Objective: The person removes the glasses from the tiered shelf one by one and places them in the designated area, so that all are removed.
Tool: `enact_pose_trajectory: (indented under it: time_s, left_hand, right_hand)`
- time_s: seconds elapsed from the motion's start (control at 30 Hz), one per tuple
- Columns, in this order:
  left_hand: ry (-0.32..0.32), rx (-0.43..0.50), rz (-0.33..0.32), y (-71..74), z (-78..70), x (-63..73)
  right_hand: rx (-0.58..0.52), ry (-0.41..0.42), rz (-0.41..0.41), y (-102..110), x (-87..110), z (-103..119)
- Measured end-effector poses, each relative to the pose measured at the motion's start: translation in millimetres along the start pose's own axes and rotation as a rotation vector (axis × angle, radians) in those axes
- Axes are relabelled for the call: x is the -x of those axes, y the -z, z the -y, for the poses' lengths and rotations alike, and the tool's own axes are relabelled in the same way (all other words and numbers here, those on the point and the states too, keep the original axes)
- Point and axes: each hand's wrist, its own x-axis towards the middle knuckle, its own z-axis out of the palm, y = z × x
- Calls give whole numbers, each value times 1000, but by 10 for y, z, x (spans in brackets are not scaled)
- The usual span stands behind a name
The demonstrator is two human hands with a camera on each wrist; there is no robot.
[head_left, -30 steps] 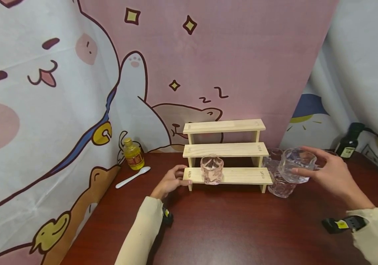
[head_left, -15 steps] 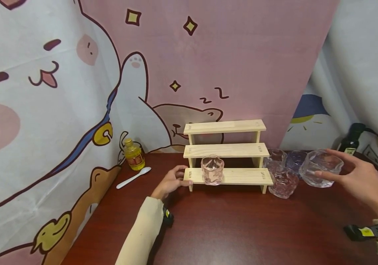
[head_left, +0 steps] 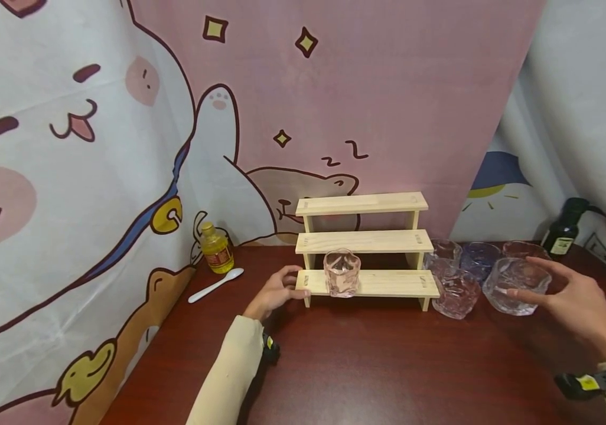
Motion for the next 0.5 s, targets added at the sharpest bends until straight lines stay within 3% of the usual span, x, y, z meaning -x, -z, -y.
enact_pose_trajectory:
  time_s: [0.5]
  left_hand:
    - [-5,-4,3,-3,0,-1]
  right_hand:
    - [-21,75,78,-221,-13,-128]
